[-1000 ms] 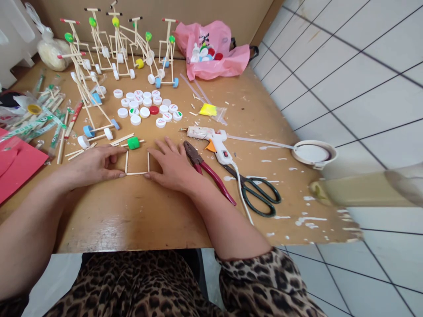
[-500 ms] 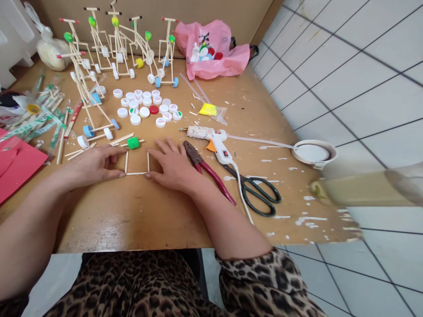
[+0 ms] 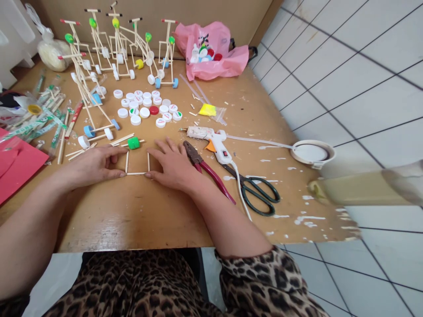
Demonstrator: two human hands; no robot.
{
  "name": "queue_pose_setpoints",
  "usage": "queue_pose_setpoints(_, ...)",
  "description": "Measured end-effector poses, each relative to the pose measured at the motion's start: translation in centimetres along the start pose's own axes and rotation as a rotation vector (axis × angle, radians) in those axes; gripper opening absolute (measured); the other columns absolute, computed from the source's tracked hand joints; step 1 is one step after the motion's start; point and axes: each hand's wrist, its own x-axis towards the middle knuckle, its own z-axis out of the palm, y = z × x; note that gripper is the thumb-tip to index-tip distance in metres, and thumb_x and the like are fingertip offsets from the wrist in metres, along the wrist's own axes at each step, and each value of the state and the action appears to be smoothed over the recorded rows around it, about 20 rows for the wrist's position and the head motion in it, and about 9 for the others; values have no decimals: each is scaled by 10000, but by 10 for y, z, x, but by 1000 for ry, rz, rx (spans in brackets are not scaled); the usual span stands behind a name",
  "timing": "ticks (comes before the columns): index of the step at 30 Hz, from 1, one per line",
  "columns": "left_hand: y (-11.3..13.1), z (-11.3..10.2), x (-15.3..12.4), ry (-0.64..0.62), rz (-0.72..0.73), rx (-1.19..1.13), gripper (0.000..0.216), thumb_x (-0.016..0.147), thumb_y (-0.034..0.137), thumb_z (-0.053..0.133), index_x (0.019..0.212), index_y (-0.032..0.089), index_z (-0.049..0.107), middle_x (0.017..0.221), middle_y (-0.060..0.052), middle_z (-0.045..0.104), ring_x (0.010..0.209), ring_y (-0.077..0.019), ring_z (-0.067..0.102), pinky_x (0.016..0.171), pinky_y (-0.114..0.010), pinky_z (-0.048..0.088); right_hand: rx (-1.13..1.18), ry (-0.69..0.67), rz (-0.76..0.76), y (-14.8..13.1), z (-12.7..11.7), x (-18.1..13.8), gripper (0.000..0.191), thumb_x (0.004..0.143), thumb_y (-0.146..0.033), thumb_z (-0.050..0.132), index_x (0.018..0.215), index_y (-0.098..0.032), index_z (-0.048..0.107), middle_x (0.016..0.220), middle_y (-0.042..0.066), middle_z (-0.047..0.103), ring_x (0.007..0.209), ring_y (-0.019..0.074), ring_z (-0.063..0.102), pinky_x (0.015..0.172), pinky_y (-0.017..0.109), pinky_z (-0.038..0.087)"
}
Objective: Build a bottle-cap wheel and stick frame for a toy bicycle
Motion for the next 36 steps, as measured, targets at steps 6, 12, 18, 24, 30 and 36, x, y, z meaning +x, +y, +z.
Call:
queue_pose_setpoints(6,0,1,0,9,20,-3,620,712,343,662,1318,225,601,810,-11,635,685,-170,569,660,-281,449,-12,-30,30,-4,-4,0,650,859,-470,610,1446,-243,452,1581,131,314,1477,384,183,1130,666,192)
queue_pose_setpoints(12,-1,2,1,17,19,-6,614,706,339,663,1308,227,609,812,-5,634,691,-172,572,674,-287,454,-31,-43,46,-8,-6,0,657,866,-470,607,1453,-221,445,1577,149,316,1480,374,180,1137,649,197)
queue_pose_setpoints(18,-2,2,1,20,11,9,620,709,357,663,1311,220,604,826,-12,638,678,-169,566,653,-283,448,-56,-66,43,-10,-7,-1,662,889,-444,580,1477,-194,409,1587,171,275,1479,379,181,1143,651,180)
queue_pose_setpoints(24,-4,2,1,18,34,-14,578,715,360,657,1278,238,619,809,1,620,662,-157,557,631,-275,436,-51,-17,-5,-7,-2,-1,667,882,-445,573,1475,-186,409,1578,179,289,1467,380,224,1140,650,201)
queue_pose_setpoints(30,-7,-2,-3,51,38,-54,631,720,347,643,1334,221,571,819,-7,605,652,-155,538,626,-286,443,32,-5,-19,-4,-4,-6,786,841,-400,628,1511,-129,319,1574,190,300,1471,361,221,1163,613,191)
queue_pose_setpoints(36,-13,-1,0,231,60,-19,361,784,292,546,1105,199,681,750,-14,603,661,-169,554,650,-290,458,220,245,-22,3,-7,-10,566,895,-276,495,1438,-128,438,1490,160,461,1389,273,417,1143,493,342)
